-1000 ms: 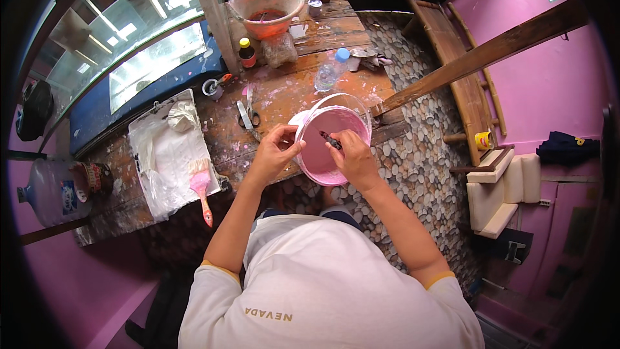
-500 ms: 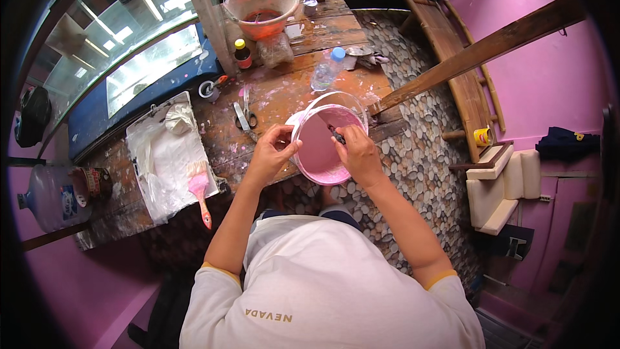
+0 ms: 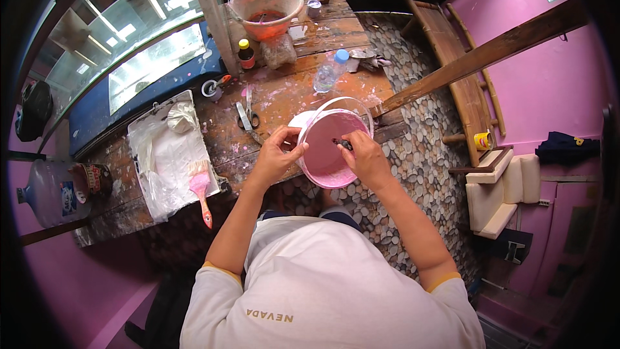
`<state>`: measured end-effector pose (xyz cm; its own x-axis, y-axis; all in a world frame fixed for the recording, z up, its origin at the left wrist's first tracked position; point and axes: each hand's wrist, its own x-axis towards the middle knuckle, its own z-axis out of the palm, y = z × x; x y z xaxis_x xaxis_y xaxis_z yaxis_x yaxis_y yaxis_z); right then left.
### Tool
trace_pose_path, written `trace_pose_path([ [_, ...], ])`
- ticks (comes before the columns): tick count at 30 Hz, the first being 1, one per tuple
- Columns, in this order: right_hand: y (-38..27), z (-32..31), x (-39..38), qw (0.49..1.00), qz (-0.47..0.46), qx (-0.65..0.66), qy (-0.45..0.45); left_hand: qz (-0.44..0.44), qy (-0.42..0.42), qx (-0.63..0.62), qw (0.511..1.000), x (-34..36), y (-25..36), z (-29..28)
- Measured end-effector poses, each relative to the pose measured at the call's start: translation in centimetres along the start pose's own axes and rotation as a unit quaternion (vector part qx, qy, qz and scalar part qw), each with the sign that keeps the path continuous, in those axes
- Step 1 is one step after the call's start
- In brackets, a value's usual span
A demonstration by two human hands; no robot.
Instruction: The person pours liquid from a water bottle into a bucket of pink paint and stirs the mixture using a tool.
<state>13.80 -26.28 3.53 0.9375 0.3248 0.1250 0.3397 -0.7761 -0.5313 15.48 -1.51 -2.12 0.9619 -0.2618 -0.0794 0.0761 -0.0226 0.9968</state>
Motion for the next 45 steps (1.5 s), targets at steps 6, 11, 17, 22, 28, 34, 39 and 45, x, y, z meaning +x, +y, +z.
trace_pose_path([
  [6,-0.8,1.7,0.9,0.996,-0.053,-0.006,0.065,0.018,0.004,-0.007,1.000,0.1,0.4,0.6],
  [11,-2.0,0.7,-0.7,0.995,-0.078,0.054,-0.037,-0.003,0.008,-0.007,1.000,0.2,0.0,0.0],
  [17,0.3,-1.0,-1.3,0.998,-0.060,-0.014,-0.022,-0.004,0.008,-0.002,1.000,0.0,0.2,0.1],
  [22,0.8,-1.2,0.0,0.995,-0.066,-0.063,0.042,0.007,0.001,0.005,1.000,0.0,0.4,0.2],
  [28,0.6,0.0,-1.9,0.997,0.032,-0.068,0.023,0.018,0.015,-0.004,1.000,-0.1,0.0,0.3],
  [34,-1.4,1.2,-3.0,0.983,0.167,0.073,0.026,0.023,0.024,-0.015,0.999,-0.5,-0.5,0.1],
  [39,-2.4,3.0,-2.5,0.966,0.194,0.168,0.030,-0.006,0.010,0.010,1.000,-0.7,-0.2,-0.4],
  [45,-3.2,3.9,-1.1,0.954,0.181,0.237,0.043,0.015,0.023,-0.011,1.000,-0.9,-0.1,-0.6],
])
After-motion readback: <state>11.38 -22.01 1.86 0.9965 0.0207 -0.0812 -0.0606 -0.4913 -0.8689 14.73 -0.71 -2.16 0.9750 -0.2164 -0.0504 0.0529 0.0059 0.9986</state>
